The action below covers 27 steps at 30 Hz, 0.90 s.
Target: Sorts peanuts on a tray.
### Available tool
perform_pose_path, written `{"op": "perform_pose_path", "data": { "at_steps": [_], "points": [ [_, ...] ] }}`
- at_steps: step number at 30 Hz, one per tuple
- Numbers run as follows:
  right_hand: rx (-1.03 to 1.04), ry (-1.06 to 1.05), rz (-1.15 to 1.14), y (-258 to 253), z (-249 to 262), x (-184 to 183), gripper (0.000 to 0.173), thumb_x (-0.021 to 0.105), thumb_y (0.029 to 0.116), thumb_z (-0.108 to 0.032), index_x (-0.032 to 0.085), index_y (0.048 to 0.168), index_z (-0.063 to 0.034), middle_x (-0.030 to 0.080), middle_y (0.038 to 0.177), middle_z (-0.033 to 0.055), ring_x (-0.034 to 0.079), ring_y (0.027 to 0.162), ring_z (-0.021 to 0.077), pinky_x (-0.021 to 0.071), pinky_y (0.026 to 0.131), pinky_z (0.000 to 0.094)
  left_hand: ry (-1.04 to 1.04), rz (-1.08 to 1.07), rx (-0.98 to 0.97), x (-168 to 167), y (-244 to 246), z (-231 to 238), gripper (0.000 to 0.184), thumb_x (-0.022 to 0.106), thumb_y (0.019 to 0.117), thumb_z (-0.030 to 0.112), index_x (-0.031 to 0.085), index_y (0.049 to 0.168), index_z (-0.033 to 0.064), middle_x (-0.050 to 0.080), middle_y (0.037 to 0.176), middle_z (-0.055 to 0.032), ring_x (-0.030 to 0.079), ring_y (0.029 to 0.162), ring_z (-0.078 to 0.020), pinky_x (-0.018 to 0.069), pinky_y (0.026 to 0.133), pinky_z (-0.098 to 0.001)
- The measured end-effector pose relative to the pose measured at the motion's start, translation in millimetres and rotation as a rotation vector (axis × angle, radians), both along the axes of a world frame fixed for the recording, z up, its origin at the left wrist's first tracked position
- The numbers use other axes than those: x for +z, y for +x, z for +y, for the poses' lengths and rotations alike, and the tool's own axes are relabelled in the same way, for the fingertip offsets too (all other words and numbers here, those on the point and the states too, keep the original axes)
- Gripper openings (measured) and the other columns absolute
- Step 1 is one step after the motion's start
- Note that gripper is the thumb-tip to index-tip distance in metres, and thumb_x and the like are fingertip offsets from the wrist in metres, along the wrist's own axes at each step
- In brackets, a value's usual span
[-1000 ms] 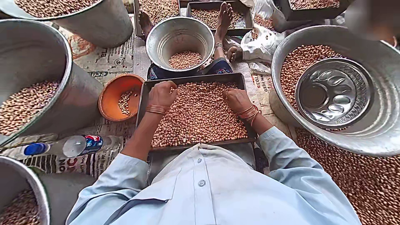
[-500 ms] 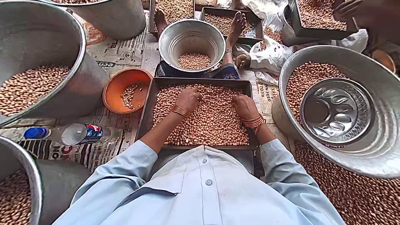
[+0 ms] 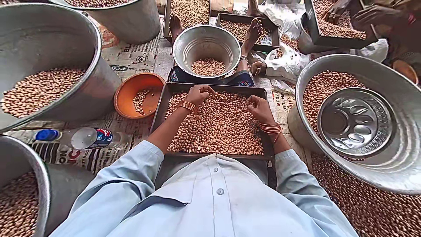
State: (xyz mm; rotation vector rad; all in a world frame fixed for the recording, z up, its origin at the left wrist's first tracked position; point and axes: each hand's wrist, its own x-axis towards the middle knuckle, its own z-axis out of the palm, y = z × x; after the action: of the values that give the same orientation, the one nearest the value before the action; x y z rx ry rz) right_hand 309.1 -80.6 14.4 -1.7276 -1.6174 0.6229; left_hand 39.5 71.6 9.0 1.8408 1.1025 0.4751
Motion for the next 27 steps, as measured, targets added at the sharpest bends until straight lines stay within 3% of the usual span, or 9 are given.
{"op": "perform_pose_path", "data": {
  "at_steps": [2,4,6,8,11,16,19,21,27],
  "points": [
    [-0.12,0.014,0.377,3.9,-2.7,2.8,0.018,0.045,0.1004,-0.008,0.058,0.088,-0.0104,0.043,0.06,0.0011,0.035,0.045,0.01,0.0293,0.044,0.0255,0.167,0.186,-0.041,-1.0,15.4,-5.7,0.023,0.057,0.0972,0.006,0.075,0.112,0.0075,0.069,0.085,-0.0137,0.062,0.076,-0.0279,0.05,0.075,-0.0515],
    [-0.16,0.042,0.645,7.0,-0.3,7.5,0.023,0.037,0.1011,-0.013,0.056,0.088,-0.0165,0.038,0.057,-0.0061,0.03,0.041,0.0031,0.026,0.039,0.0182,0.307,0.344,-0.104,-9.5,27.3,-9.0,0.022,0.063,0.0995,0.014,0.076,0.117,0.0079,0.073,0.109,-0.0187,0.07,0.104,-0.0367,0.0534,0.095,-0.0589],
    [-0.218,0.024,0.454,15.4,3.2,12.8,0.021,0.046,0.1074,-0.02,0.061,0.095,-0.014,0.045,0.062,-0.0031,0.037,0.045,0.0051,0.032,0.043,0.0205,0.351,0.421,-0.135,-18.2,36.5,-12.2,0.024,0.064,0.0998,0.014,0.074,0.12,0.0057,0.07,0.121,-0.0212,0.066,0.118,-0.0398,0.0506,0.101,-0.0608],
    [-0.221,-0.075,0.004,25.8,13.5,17.6,0.017,0.06,0.1042,-0.022,0.071,0.104,-0.0094,0.067,0.082,0.0054,0.061,0.07,0.017,0.0489,0.067,0.04,0.384,0.431,-0.142,-25.9,41.7,-14.5,0.023,0.064,0.0997,0.014,0.073,0.118,0.004,0.07,0.121,-0.0225,0.066,0.118,-0.0414,0.0512,0.099,-0.0618],
    [-0.116,-0.218,-0.445,19.9,18.8,15.2,0.018,0.066,0.0989,-0.02,0.076,0.109,-0.0102,0.075,0.099,0.0167,0.071,0.097,0.0375,0.0532,0.083,0.0618,0.403,0.453,-0.152,-29.3,43.1,-18.0,0.023,0.062,0.1013,0.016,0.072,0.118,0.0031,0.07,0.121,-0.0221,0.067,0.117,-0.0415,0.0517,0.098,-0.0617],
    [0.032,-0.227,-0.709,9.6,28.0,4.3,0.019,0.065,0.0969,-0.016,0.076,0.108,-0.0061,0.073,0.101,0.0205,0.071,0.099,0.0405,0.053,0.081,0.06,0.241,0.354,-0.061,-23.1,27.5,-8.8,0.027,0.065,0.1023,0.024,0.075,0.11,0.0003,0.074,0.105,-0.0213,0.071,0.104,-0.0373,0.0523,0.096,-0.0586],
    [0.057,-0.229,-0.727,10.7,31.3,-1.9,0.018,0.066,0.0961,-0.015,0.075,0.106,-0.0024,0.072,0.1,0.0231,0.07,0.097,0.0433,0.0519,0.08,0.0618,-0.064,0.06,0.05,-11.0,12.7,-10.1,0.025,0.054,0.1077,0.021,0.067,0.105,-0.0002,0.061,0.079,-0.0079,0.056,0.066,-0.015,0.0485,0.066,-0.0344],
    [0.058,-0.244,-0.745,10.4,32.0,-3.1,0.018,0.064,0.0969,-0.015,0.074,0.106,-0.0027,0.072,0.1,0.0228,0.07,0.097,0.043,0.0517,0.08,0.0612,-0.158,0.007,-0.024,-5.5,8.5,-21.3,0.024,0.048,0.1087,0.016,0.066,0.109,0.0006,0.056,0.074,-0.0026,0.049,0.059,-0.008,0.043,0.057,-0.0259],
    [-0.007,-0.153,-0.619,13.5,26.6,-0.5,0.026,0.063,0.0956,-0.03,0.074,0.109,-0.0107,0.074,0.094,0.0168,0.072,0.09,0.0392,0.051,0.072,0.0618,0.093,0.294,-0.47,-9.9,22.8,-72.0,0.017,0.067,0.0989,0.012,0.077,0.113,0.0116,0.075,0.096,-0.0118,0.071,0.087,-0.0256,0.0563,0.086,-0.0497]
  ]
}}
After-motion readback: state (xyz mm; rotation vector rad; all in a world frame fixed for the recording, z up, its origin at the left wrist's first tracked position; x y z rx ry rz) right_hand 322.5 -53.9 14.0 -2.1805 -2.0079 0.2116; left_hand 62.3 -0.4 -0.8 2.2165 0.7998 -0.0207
